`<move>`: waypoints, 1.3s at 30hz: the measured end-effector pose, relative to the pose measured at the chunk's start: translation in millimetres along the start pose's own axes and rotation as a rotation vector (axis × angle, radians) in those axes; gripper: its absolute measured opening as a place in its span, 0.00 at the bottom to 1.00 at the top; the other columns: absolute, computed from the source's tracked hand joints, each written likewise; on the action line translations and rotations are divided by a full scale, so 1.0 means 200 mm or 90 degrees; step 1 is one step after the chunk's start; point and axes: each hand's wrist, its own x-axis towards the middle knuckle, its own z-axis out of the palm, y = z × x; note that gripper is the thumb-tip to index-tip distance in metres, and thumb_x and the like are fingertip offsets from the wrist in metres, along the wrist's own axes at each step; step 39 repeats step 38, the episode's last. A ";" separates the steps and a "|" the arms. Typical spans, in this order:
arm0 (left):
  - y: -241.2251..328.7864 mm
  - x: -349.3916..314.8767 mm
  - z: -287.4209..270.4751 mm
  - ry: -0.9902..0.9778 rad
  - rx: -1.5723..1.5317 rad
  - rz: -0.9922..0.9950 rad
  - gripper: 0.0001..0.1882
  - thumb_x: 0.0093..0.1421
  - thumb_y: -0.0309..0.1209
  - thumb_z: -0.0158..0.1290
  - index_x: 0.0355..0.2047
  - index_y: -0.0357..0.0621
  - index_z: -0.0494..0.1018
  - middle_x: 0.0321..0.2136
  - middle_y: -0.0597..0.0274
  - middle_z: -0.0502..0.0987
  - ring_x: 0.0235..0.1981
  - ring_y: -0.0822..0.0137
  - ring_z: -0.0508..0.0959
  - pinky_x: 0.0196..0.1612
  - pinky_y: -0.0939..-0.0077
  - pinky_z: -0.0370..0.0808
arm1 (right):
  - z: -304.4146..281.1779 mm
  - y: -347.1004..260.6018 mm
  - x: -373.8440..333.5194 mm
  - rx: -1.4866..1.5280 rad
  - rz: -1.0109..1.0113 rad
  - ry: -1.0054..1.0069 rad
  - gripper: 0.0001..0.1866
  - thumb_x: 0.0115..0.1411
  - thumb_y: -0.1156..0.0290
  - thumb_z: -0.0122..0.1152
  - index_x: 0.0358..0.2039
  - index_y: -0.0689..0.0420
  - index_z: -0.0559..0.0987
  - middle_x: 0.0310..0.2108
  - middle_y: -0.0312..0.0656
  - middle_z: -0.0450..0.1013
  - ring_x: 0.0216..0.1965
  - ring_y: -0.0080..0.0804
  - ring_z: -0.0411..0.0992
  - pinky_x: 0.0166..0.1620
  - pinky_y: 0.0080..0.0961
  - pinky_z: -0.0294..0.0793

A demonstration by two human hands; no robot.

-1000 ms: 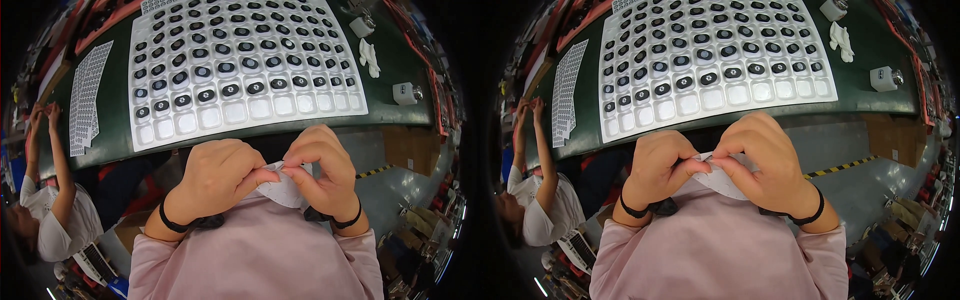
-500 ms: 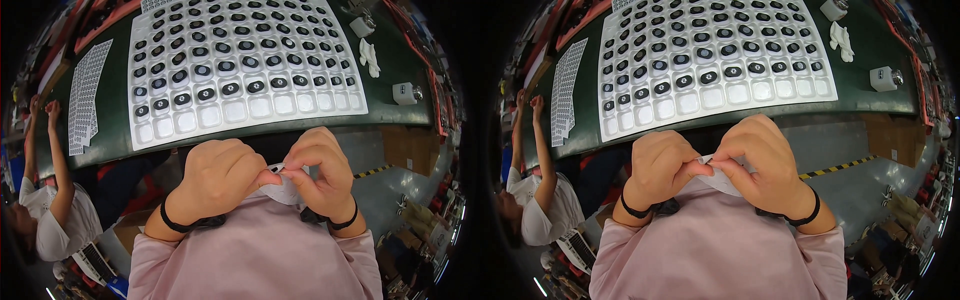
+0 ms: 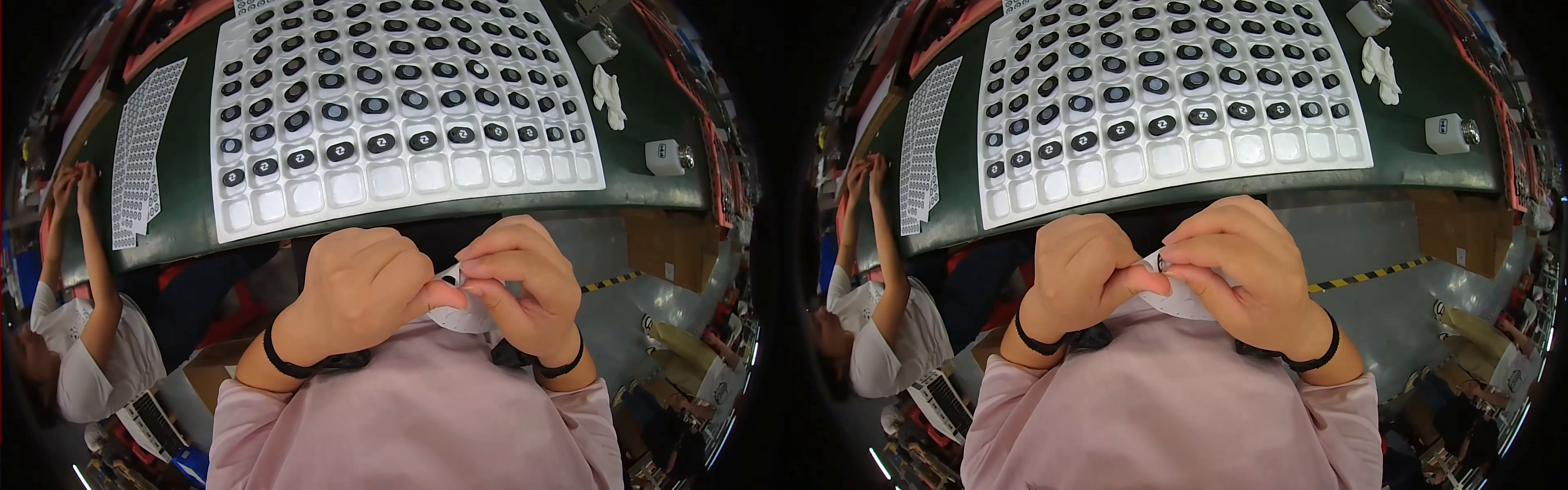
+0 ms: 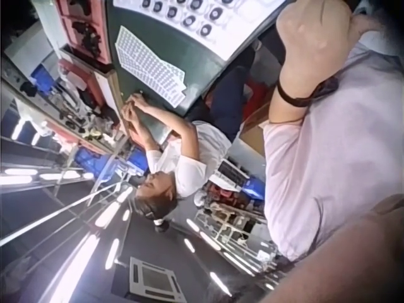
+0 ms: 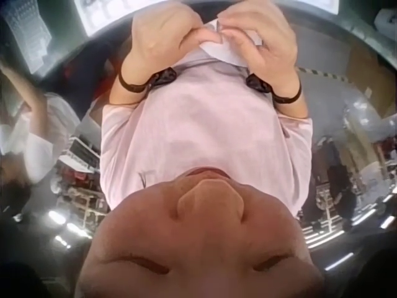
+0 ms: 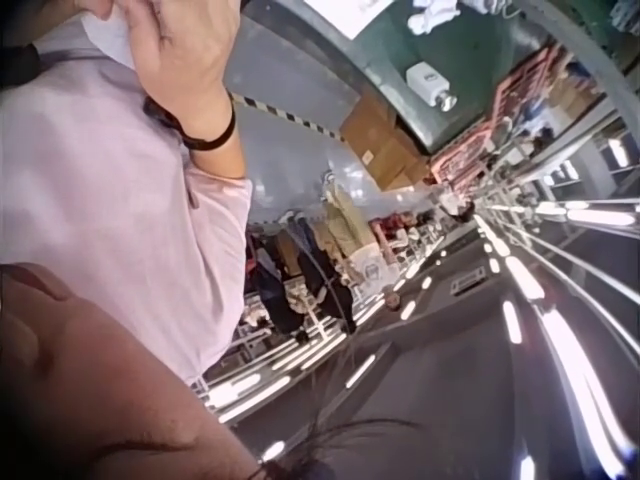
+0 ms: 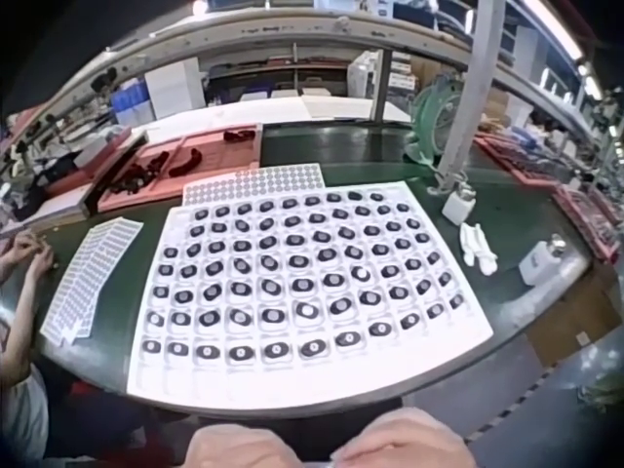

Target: The person peels stickers from a sheet and presses them onto the back of electronic fobs held in a plastic tray. After each application, the person folds the sticker sheet and presses the fob firmly into its slot.

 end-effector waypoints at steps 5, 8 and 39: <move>-0.01 0.00 -0.01 -0.038 -0.110 -0.044 0.21 0.53 0.43 0.70 0.25 0.42 0.72 0.19 0.62 0.74 0.17 0.62 0.72 0.20 0.74 0.66 | 0.02 -0.01 0.00 0.019 0.037 0.017 0.12 0.49 0.81 0.72 0.36 0.60 0.84 0.37 0.43 0.81 0.34 0.39 0.77 0.38 0.30 0.75; 0.00 0.00 -0.02 -0.064 -0.193 -0.087 0.16 0.57 0.37 0.68 0.28 0.40 0.73 0.22 0.61 0.75 0.19 0.62 0.73 0.23 0.75 0.67 | 0.02 0.01 0.00 0.006 0.009 0.019 0.13 0.50 0.80 0.73 0.38 0.61 0.84 0.36 0.44 0.81 0.34 0.39 0.78 0.37 0.30 0.75; -0.07 0.11 -0.10 -0.336 -0.775 -0.684 0.04 0.65 0.26 0.56 0.35 0.42 0.80 0.29 0.67 0.79 0.28 0.77 0.77 0.33 0.83 0.75 | 0.00 0.05 0.00 0.031 -0.010 -0.044 0.16 0.51 0.84 0.73 0.35 0.54 0.76 0.32 0.39 0.80 0.34 0.33 0.72 0.42 0.33 0.69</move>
